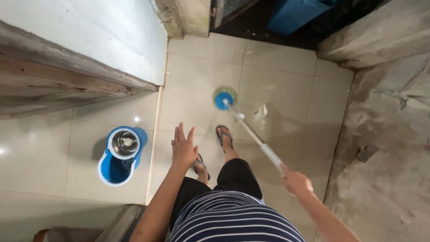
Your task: The person mopping a tiled floor, alternating between scrubbing the tiles and rinsing the mop in a blue bucket.
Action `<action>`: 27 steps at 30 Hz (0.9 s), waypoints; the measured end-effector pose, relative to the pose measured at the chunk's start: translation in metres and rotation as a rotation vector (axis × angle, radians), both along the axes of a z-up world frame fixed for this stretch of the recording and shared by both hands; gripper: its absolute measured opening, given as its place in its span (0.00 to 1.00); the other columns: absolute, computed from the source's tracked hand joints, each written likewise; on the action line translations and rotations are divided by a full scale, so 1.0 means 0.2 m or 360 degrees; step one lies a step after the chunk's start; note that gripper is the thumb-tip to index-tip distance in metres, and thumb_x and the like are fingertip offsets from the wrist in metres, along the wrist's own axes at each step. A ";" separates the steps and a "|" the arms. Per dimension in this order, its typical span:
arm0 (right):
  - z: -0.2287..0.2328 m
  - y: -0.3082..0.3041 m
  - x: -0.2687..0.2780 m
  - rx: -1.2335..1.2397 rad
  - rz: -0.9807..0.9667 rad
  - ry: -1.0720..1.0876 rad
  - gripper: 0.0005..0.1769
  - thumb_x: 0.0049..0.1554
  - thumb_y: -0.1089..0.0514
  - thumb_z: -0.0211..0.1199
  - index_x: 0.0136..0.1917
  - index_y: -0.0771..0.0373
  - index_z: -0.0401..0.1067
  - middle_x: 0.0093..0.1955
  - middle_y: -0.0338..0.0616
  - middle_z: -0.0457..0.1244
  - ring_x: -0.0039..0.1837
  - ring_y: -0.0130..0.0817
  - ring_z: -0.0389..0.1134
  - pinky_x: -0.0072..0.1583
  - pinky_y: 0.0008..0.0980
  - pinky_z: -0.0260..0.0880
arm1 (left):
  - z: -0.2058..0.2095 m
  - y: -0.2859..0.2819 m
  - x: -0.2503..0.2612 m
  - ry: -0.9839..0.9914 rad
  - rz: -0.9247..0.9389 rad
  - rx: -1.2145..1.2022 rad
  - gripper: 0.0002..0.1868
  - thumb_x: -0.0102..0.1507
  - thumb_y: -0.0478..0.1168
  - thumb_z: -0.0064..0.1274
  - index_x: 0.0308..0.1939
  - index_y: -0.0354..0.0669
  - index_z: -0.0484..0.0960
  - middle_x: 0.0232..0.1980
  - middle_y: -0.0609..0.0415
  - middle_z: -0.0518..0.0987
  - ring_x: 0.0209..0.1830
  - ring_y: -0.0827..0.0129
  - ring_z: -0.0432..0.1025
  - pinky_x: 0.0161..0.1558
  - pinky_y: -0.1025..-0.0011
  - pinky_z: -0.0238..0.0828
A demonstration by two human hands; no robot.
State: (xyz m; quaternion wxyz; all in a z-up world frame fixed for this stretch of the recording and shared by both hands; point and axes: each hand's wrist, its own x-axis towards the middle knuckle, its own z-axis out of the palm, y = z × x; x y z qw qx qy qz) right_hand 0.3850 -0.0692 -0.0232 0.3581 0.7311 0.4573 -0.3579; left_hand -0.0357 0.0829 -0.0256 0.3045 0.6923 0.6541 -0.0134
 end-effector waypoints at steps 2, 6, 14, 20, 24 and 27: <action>-0.15 -0.06 -0.16 -0.0056 0.0030 0.0056 0.34 0.65 0.44 0.49 0.82 0.28 0.46 0.58 0.47 0.70 0.60 0.45 0.73 0.60 0.47 0.75 | 0.00 -0.07 -0.06 0.0008 0.0011 -0.0074 0.44 0.56 0.41 0.64 0.74 0.52 0.62 0.81 0.38 0.44 0.81 0.39 0.42 0.65 0.35 0.56; -0.31 -0.03 -0.31 0.0063 -0.0021 0.0134 0.33 0.65 0.48 0.48 0.82 0.34 0.49 0.58 0.51 0.69 0.60 0.50 0.72 0.60 0.49 0.73 | -0.03 -0.21 -0.21 0.0043 0.0045 -0.0059 0.43 0.56 0.41 0.64 0.74 0.53 0.62 0.81 0.38 0.44 0.81 0.39 0.43 0.65 0.36 0.57; -0.65 0.92 -0.49 0.0502 -0.0051 0.0200 0.25 0.66 0.55 0.47 0.75 0.49 0.61 0.57 0.56 0.67 0.60 0.54 0.71 0.57 0.51 0.73 | -0.03 -0.25 -0.35 0.0141 0.0137 -0.0066 0.44 0.56 0.40 0.63 0.75 0.53 0.60 0.81 0.36 0.44 0.80 0.37 0.43 0.65 0.38 0.58; -0.62 0.83 -0.38 0.0500 -0.0062 0.0175 0.32 0.63 0.57 0.50 0.80 0.46 0.54 0.57 0.55 0.68 0.59 0.53 0.71 0.57 0.52 0.73 | -0.02 -0.24 -0.36 0.0117 0.0008 0.0062 0.44 0.55 0.39 0.63 0.74 0.50 0.61 0.80 0.32 0.46 0.79 0.35 0.46 0.66 0.43 0.58; -0.48 0.17 -0.24 0.0229 -0.0147 0.0121 0.39 0.62 0.57 0.51 0.83 0.39 0.47 0.56 0.58 0.68 0.59 0.53 0.72 0.59 0.51 0.73 | -0.01 -0.23 -0.37 0.0090 -0.0118 0.0026 0.44 0.55 0.39 0.63 0.74 0.51 0.62 0.80 0.33 0.46 0.79 0.36 0.46 0.67 0.44 0.57; -0.34 -0.40 -0.17 0.0121 -0.0033 0.0018 0.44 0.60 0.59 0.51 0.86 0.44 0.42 0.54 0.58 0.70 0.57 0.53 0.73 0.59 0.48 0.75 | 0.00 -0.24 -0.36 0.0055 -0.0221 0.0079 0.43 0.55 0.39 0.64 0.73 0.50 0.63 0.80 0.34 0.46 0.79 0.36 0.46 0.68 0.42 0.57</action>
